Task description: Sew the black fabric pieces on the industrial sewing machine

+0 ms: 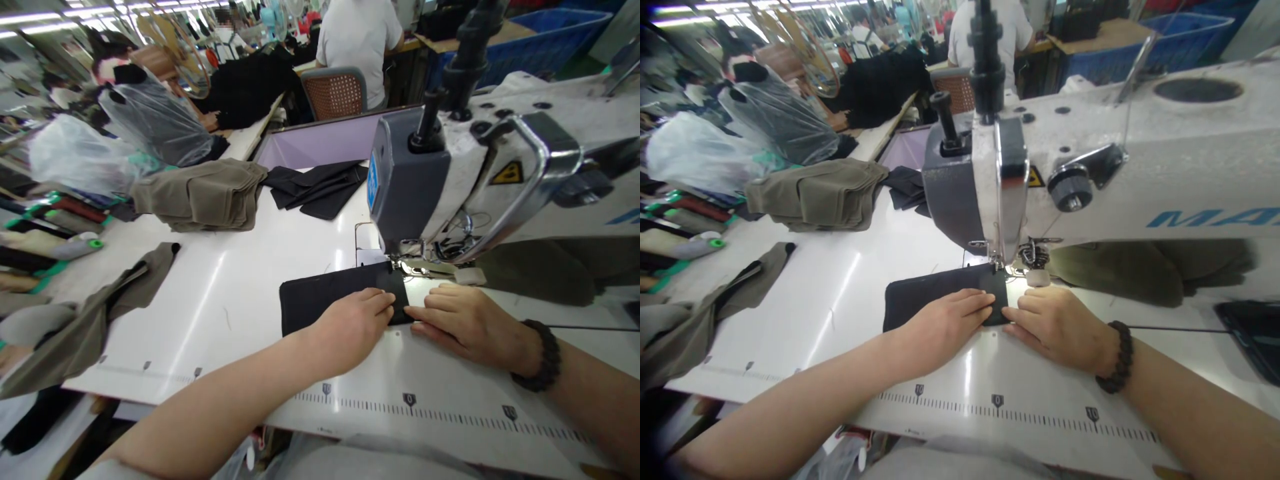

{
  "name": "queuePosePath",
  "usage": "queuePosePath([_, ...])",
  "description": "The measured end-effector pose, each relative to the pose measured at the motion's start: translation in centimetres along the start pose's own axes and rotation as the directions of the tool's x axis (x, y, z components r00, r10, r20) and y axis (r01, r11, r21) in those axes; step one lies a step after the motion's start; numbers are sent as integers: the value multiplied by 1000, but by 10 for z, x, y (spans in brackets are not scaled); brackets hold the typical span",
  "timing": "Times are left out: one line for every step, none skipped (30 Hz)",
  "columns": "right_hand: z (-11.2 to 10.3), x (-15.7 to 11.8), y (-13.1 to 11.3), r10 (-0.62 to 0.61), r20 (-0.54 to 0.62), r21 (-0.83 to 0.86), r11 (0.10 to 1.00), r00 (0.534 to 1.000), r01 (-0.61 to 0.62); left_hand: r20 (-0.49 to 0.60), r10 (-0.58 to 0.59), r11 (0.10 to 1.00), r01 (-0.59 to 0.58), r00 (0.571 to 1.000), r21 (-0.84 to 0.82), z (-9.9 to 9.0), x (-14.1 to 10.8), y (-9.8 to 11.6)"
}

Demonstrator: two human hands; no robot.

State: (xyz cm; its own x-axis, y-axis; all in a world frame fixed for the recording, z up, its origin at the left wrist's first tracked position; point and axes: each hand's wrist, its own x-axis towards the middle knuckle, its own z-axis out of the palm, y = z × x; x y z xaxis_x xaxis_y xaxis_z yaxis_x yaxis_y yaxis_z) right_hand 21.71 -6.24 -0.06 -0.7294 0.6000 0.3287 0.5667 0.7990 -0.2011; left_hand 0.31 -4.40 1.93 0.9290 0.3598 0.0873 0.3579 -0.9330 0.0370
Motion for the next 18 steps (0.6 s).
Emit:
queuePosePath([0,0,-1,-16,5,-5,1000,1000,16,1,-8,1000,8,1000,-17,0,-1,0])
queuePosePath([-1,0,-2,-28,5,-11,1000,1000,28,3,-16,999,16,1000,-33,-1,-1,0])
queuePosePath([-1,0,-3,-36,2,-15,999,999,36,7,-23,999,23,1000,-44,-2,-1,0])
queuePosePath([-1,0,-3,-42,-2,-20,999,999,42,13,-26,998,27,1000,-50,-3,-2,0])
queuePosePath([-1,1,-4,-48,-6,-27,999,999,48,21,-27,998,28,999,-52,-3,-2,0])
queuePosePath([-1,1,-4,-52,-8,-34,998,999,51,26,-26,998,27,999,-50,-4,-2,1])
queuePosePath([-1,1,-4,-52,-7,-41,998,999,52,28,-25,999,27,999,-45,-4,-1,1])
queuePosePath([-1,2,-4,-48,-1,-48,998,999,48,24,-23,999,24,999,-38,-3,-1,1])
queuePosePath([0,2,-4,-43,2,-58,997,999,43,17,-16,999,17,1000,-28,-3,-1,1])
queuePosePath([0,2,-3,-38,2,-67,997,999,38,9,-6,1000,6,1000,-18,-2,-1,0])
queuePosePath([1,2,-3,-31,1,-75,997,1000,31,-1,1,1000,-1,1000,-9,-1,0,-1])
queuePosePath([2,1,-3,-23,0,-82,996,1000,23,-9,4,1000,-4,1000,-4,0,0,-3])
queuePosePath([3,1,-2,-15,-1,-89,996,1000,15,-18,1,1000,-1,1000,-1,1,0,-5])
queuePosePath([4,1,-1,-4,-2,-92,996,1000,3,-28,-5,1000,5,1000,3,2,1,-7])
queuePosePath([5,1,-1,13,-3,-92,996,1000,-13,-34,-11,1000,12,999,5,3,2,-9])
queuePosePath([5,1,0,35,0,-93,995,999,-35,-36,-15,1000,15,999,5,4,2,-11])
queuePosePath([6,1,1,57,3,-94,994,998,-56,-34,-17,1000,17,999,4,4,3,-14])
queuePosePath([7,1,2,75,4,-95,993,997,-74,-28,-17,1000,17,999,-1,4,5,-16])
